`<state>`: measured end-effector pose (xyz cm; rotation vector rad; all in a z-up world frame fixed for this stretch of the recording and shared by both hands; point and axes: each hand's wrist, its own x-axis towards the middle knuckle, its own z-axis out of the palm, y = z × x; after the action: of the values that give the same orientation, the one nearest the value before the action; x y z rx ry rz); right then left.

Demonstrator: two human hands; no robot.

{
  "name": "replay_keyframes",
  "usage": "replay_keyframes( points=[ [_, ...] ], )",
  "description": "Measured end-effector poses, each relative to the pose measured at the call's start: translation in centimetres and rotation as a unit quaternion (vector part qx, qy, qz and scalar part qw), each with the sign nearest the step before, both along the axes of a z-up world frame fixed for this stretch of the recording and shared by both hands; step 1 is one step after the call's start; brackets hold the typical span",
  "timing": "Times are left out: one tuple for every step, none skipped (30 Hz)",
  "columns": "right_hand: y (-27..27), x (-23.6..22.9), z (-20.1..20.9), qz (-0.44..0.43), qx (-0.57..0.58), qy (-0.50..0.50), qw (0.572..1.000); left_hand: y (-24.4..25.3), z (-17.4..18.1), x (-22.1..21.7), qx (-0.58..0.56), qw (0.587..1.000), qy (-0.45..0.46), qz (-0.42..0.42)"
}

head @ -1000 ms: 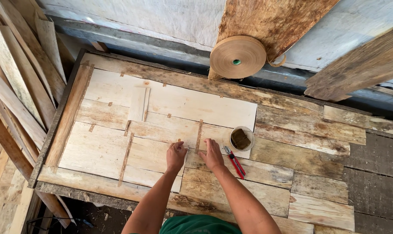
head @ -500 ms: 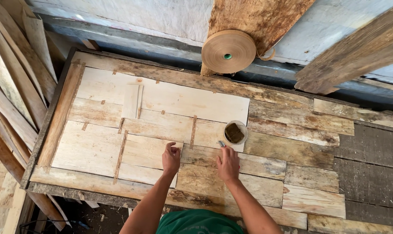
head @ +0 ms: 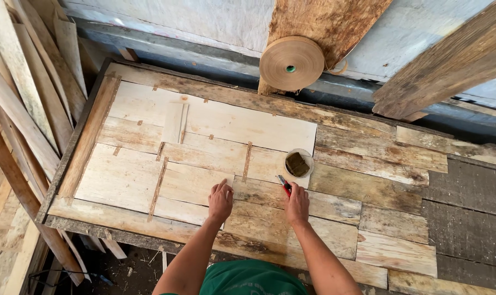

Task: The person is assembling thin wood strips into a larger panel by applying adhesive tape and glue.

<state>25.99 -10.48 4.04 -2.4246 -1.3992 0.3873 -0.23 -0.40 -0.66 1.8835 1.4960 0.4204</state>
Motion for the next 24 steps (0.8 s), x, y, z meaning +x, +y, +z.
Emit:
replay_keyframes(
  points=[
    [0.0,0.0,0.2,0.000,0.002,-0.001,1.000,0.1,0.1,0.1,0.002,1.000,-0.001,0.000],
    [0.0,0.1,0.4,0.003,-0.005,0.000,1.000,0.1,0.2,0.3,-0.006,1.000,0.013,0.003],
    [0.0,0.1,0.5,0.007,-0.012,0.001,1.000,0.1,0.3,0.4,-0.014,1.000,0.027,0.006],
    [-0.1,0.1,0.4,0.007,-0.011,0.001,1.000,0.1,0.4,0.5,-0.013,1.000,0.027,0.007],
    [-0.2,0.1,0.2,0.017,-0.002,0.004,1.000,0.1,0.4,0.6,-0.015,0.999,0.030,0.010],
    [-0.3,0.0,0.0,0.028,0.007,0.006,1.000,0.0,0.5,0.6,-0.016,0.999,0.033,0.013],
    [-0.3,-0.1,0.3,0.027,0.007,0.006,1.000,0.0,0.4,0.6,-0.016,0.999,0.033,0.013],
    [-0.2,-0.3,0.6,0.044,0.013,0.029,0.999,0.0,0.2,0.6,-0.010,0.999,0.034,0.008],
    [-0.2,-0.5,0.9,0.061,0.018,0.053,0.997,-0.1,0.1,0.5,-0.005,0.999,0.035,0.004],
    [0.0,-0.6,0.6,0.062,0.019,0.053,0.996,0.0,0.2,0.6,-0.005,0.999,0.035,0.005],
    [0.2,-0.9,0.3,0.078,0.023,0.059,0.995,0.2,0.4,0.6,-0.013,0.998,0.058,-0.014],
    [0.4,-1.1,-0.1,0.094,0.027,0.065,0.993,0.3,0.6,0.6,-0.021,0.996,0.081,-0.032],
    [0.8,-1.5,-0.5,0.095,0.026,0.066,0.993,0.4,0.9,0.6,-0.022,0.996,0.081,-0.031],
    [1.2,-1.9,-0.9,0.111,0.023,0.092,0.989,0.6,1.2,0.5,-0.032,0.994,0.092,-0.045],
    [1.6,-2.3,-1.3,0.127,0.019,0.117,0.985,0.7,1.4,0.5,-0.043,0.992,0.103,-0.058],
    [2.1,-2.8,-0.8,0.129,0.018,0.118,0.985,0.9,1.8,0.5,-0.044,0.992,0.103,-0.057],
    [2.6,-3.5,-0.2,0.150,0.002,0.128,0.980,1.1,2.2,0.4,-0.053,0.989,0.113,-0.077],
    [3.0,-4.1,0.4,0.172,-0.015,0.138,0.975,1.2,2.6,0.2,-0.063,0.986,0.123,-0.098],
    [3.8,-5.1,2.7,0.172,-0.015,0.138,0.975,1.3,2.5,0.2,-0.063,0.986,0.123,-0.097],
    [4.6,-6.0,5.0,0.172,-0.106,0.154,0.967,1.3,2.5,0.1,-0.066,0.985,0.123,-0.099],
    [5.5,-7.0,7.4,0.170,-0.197,0.168,0.951,1.4,2.4,0.1,-0.069,0.985,0.122,-0.102],
    [5.5,-6.9,5.2,0.170,-0.197,0.168,0.951,1.4,2.6,0.1,-0.069,0.985,0.122,-0.101],
    [5.5,-6.8,3.1,0.211,-0.155,0.115,0.958,1.4,2.8,0.2,-0.068,0.985,0.123,-0.097],
    [5.5,-6.8,1.0,0.250,-0.113,0.062,0.960,1.4,2.9,0.2,-0.067,0.985,0.125,-0.093]
  ],
)
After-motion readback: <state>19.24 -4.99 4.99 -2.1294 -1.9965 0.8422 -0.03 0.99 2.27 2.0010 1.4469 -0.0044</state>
